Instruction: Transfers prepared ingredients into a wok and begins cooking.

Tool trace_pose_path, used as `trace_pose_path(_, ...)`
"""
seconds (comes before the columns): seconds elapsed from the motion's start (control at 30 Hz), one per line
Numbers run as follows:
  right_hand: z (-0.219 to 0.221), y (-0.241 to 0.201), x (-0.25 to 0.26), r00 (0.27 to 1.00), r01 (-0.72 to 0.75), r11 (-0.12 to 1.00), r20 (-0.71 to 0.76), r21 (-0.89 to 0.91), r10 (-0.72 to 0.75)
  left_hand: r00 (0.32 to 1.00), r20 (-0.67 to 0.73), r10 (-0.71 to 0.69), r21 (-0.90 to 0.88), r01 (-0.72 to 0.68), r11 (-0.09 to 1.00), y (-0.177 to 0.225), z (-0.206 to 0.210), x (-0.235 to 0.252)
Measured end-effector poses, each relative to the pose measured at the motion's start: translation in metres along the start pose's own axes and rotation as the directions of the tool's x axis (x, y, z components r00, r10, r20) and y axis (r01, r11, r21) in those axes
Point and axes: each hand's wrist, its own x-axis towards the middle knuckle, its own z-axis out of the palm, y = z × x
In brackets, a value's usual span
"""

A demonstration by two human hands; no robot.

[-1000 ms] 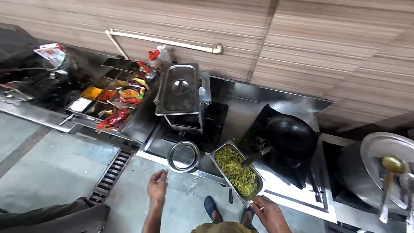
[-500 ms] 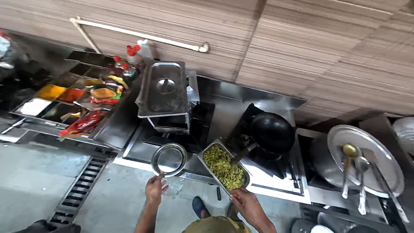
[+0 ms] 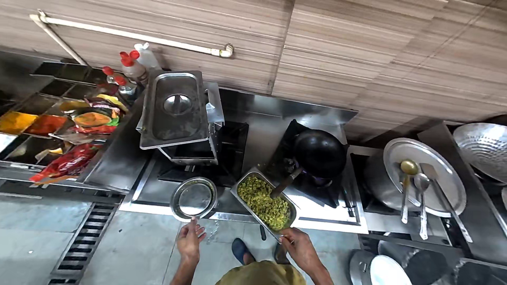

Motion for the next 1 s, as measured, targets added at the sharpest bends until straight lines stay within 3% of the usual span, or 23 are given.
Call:
trace_pose_path(0.1, 0.002, 0.006, 0.000, 0.996, -0.071, 0.997, -0.050, 0.043, 0.073, 0.998, 0.061, 0.030, 0.062, -0.033, 0.998, -0.006, 0.018, -0.017)
trace_pose_path(0.3, 0.006, 0.034, -0.005, 0.971, -0.216, 0.968, -0.079, 0.129, 0.227, 0.980, 0.193, -0.051, 0.148, 0.023, 0.989, -0.009, 0.047, -0.034)
trace_pose_path(0.43, 0.019, 0.047, -0.004, 0.850, -0.475, 0.831, -0.095, 0.291, 0.519, 0.953, 0.304, -0.016, 0.211, -0.051, 0.976, -0.008, 0.073, -0.038)
trace_pose_path(0.57, 0.037, 0.055, 0.008, 0.739, -0.538, 0.630, -0.046, 0.560, 0.672, 0.941, 0.325, 0.094, 0.359, -0.215, 0.908, -0.014, 0.108, -0.028)
trace_pose_path(0.67, 0.045, 0.049, 0.015, 0.696, -0.491, 0.491, -0.015, 0.720, 0.718, 0.907, 0.320, 0.272, 0.511, -0.407, 0.757, -0.010, 0.128, -0.025)
trace_pose_path(0.8, 0.055, 0.054, 0.026, 0.687, -0.441, 0.502, -0.080, 0.744, 0.722, 0.752, 0.465, 0.467, 0.680, -0.641, 0.355, 0.005, 0.148, -0.026)
trace_pose_path(0.87, 0.058, 0.061, 0.032, 0.687, -0.445, 0.537, -0.110, 0.717, 0.718, 0.695, 0.543, 0.471, 0.694, -0.687, 0.215, 0.008, 0.158, -0.023)
trace_pose_path(1.0, 0.056, 0.067, 0.037, 0.712, -0.437, 0.574, -0.124, 0.692, 0.691, 0.720, 0.613, 0.327, 0.754, -0.656, 0.030, 0.013, 0.178, -0.019)
